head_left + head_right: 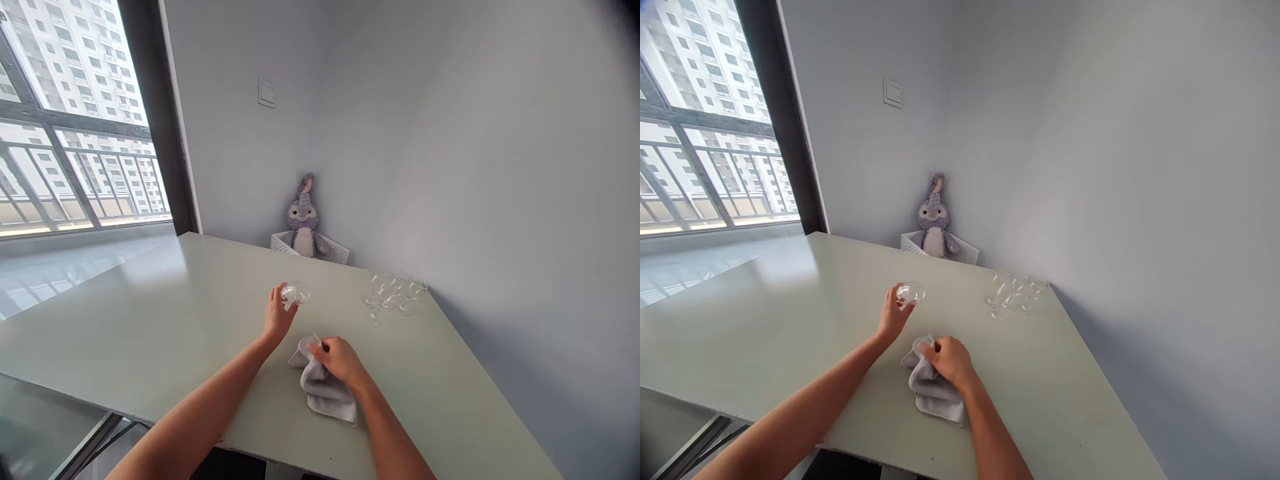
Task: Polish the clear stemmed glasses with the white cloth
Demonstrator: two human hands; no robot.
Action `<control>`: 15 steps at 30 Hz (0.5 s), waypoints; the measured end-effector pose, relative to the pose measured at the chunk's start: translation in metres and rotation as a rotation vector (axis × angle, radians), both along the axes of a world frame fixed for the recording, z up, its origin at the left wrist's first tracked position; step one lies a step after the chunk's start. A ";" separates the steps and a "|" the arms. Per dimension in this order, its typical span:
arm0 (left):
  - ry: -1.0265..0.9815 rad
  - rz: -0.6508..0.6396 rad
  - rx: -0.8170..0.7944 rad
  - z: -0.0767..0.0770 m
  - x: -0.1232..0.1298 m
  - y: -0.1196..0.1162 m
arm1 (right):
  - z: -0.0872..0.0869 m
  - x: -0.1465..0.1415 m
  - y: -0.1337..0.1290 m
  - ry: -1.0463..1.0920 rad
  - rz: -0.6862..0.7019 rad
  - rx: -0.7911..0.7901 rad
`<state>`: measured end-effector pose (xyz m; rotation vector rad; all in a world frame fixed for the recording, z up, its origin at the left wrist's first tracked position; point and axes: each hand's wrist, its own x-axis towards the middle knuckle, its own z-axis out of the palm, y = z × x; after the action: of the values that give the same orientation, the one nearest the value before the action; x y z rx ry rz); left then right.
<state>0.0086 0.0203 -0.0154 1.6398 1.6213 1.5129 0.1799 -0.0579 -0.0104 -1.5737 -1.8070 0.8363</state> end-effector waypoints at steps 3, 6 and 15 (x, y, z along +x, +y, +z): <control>0.054 -0.024 0.002 -0.004 0.000 -0.006 | -0.002 -0.008 -0.003 0.188 -0.008 -0.002; 0.068 -0.021 0.029 -0.003 -0.001 -0.006 | 0.003 -0.005 -0.001 0.605 -0.224 0.056; 0.246 -0.073 0.183 -0.007 0.004 -0.009 | 0.018 -0.009 -0.010 0.928 -0.296 0.244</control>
<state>0.0126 0.0116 -0.0229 2.0309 1.5607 1.5095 0.1709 -0.0678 0.0079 -0.9906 -0.9359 0.9380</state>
